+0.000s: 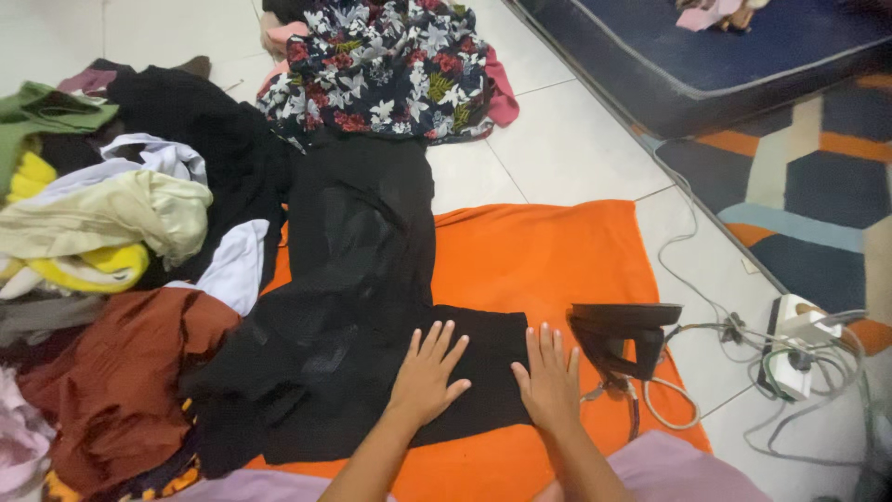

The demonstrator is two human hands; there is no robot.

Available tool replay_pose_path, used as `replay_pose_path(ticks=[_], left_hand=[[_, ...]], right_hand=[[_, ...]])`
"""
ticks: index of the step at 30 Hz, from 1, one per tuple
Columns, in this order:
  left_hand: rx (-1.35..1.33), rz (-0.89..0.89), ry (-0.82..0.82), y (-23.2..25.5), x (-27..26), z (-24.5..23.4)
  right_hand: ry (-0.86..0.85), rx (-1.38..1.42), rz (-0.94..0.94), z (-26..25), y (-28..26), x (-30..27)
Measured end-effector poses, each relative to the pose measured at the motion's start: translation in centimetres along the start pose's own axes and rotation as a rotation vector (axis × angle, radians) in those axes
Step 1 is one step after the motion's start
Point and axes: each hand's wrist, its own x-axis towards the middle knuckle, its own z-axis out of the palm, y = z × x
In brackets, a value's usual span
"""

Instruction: The person irons a black t-shirt laid out on an orange cloth on the floor. They use a handheld iron to smooth the sleeves and body of the shirt, adjusting the fabric with their hands between passes.

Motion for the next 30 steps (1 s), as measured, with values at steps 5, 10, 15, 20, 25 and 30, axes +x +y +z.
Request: replay_pose_path(ticks=[5, 10, 15, 20, 25, 30], left_hand=[[-0.156, 0.072, -0.16, 2.5, -3.1, -1.9], [-0.073, 0.085, -0.128, 3.7, -6.7, -2.1], [-0.153, 0.057, -0.128, 3.3, -7.2, -1.8], [-0.105, -0.138, -0.338, 4.0, -5.6, -0.8], [-0.116, -0.11, 0.237, 5.0, -2.9, 3.5], [0.031, -0.237, 0.073, 4.2, -2.8, 4.6]], right_hand=[[-0.131, 0.246, 0.436, -1.2, 1.3, -0.2], [-0.484, 0.007, 0.441, -2.3, 2.0, -2.8], [-0.41, 0.059, 0.43, -1.6, 2.5, -3.7], [-0.263, -0.104, 0.323, -2.3, 1.2, -3.1], [0.078, 0.451, 0.088, -0.6, -4.2, -1.1], [-0.093, 0.213, -0.155, 0.2, -4.6, -1.4]])
